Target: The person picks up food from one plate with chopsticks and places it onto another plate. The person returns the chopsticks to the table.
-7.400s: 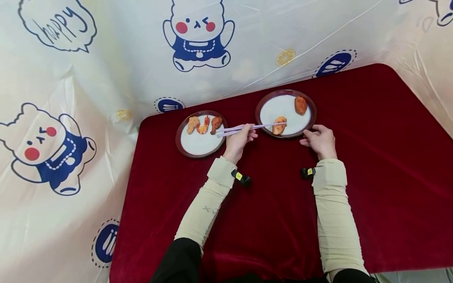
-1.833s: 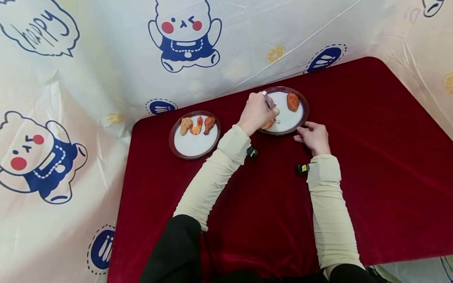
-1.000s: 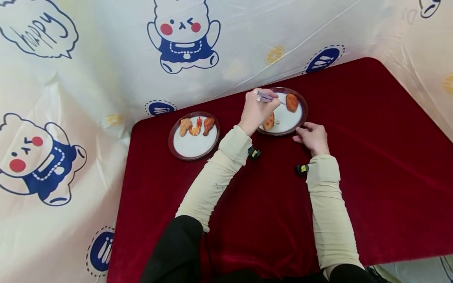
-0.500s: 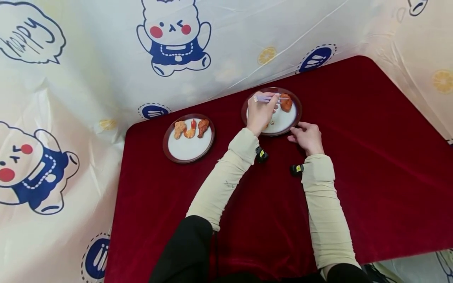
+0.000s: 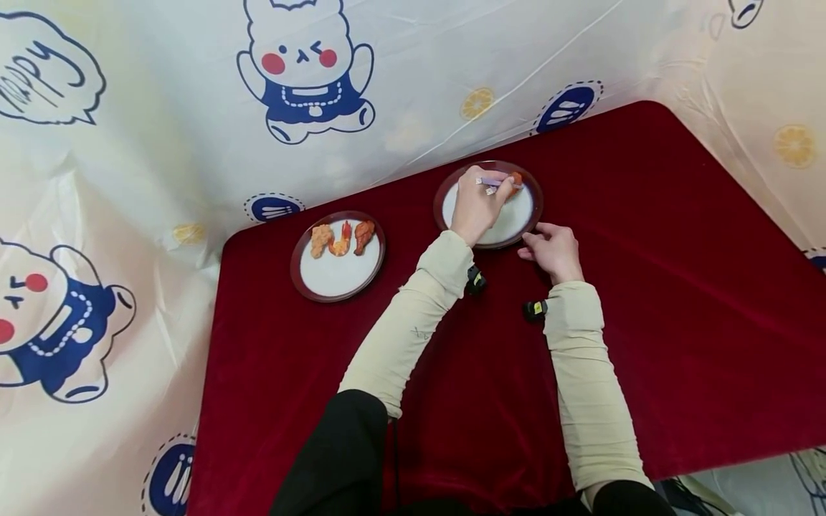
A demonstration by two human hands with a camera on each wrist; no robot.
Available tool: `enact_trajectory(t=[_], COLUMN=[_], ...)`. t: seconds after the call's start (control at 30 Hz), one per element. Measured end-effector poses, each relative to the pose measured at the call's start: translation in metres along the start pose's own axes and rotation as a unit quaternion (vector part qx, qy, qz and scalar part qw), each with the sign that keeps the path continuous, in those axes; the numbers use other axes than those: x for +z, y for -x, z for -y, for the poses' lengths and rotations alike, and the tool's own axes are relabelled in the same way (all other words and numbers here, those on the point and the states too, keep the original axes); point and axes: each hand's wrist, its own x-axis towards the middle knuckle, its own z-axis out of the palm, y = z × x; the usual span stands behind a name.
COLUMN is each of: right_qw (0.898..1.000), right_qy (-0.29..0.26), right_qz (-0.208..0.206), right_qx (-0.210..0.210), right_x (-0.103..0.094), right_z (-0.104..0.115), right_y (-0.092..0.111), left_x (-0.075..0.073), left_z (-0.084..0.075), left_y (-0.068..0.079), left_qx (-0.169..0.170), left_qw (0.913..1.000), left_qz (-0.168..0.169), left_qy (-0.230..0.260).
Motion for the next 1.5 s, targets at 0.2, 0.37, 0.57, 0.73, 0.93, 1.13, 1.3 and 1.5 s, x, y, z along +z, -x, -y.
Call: enact_trajectory(t=[0.2,0.37,0.57,0.73,0.93,1.13,1.3,1.5], right_qw=[1.000,1.000,1.000,1.000,1.000,1.000,1.000,1.000], right_qy=[0.005,0.014,0.016,0.008,0.001,0.006,0.016,0.014], right_qz=[0.002,0.000,0.002,0.001,-0.001,0.002,0.005,0.008], right_qx=[-0.008,-0.015,-0.011,-0.010,-0.014,-0.011,-0.001,0.003], right_x=[0.002,0.001,0.000,0.000,0.000,0.000,-0.001,-0.003], right_z=[0.001,0.000,0.000,-0.001,-0.003,-0.002,-0.001,-0.001], right_y=[0.002,0.002,0.001,-0.001,-0.002,0.000,0.002,0.002], left_x=[-0.001,-0.005,-0.010,-0.015,-0.018,-0.018,-0.021,-0.025], left_z=[0.001,-0.001,0.001,0.011,0.023,0.037,0.050,0.072], left_y=[-0.004,-0.005,-0.007,-0.009,-0.009,-0.006,-0.001,0.012], left_qx=[0.029,0.069,0.089,0.088,0.081,0.008,-0.096,-0.193], left_qw=[0.9993,0.9958,0.9909,0.9907,0.9956,0.9975,0.9827,0.9068], left_qz=[0.003,0.037,0.070,0.071,0.045,-0.013,-0.059,-0.107], left_qy=[-0.024,-0.046,-0.073,-0.075,-0.008,0.069,0.147,0.359])
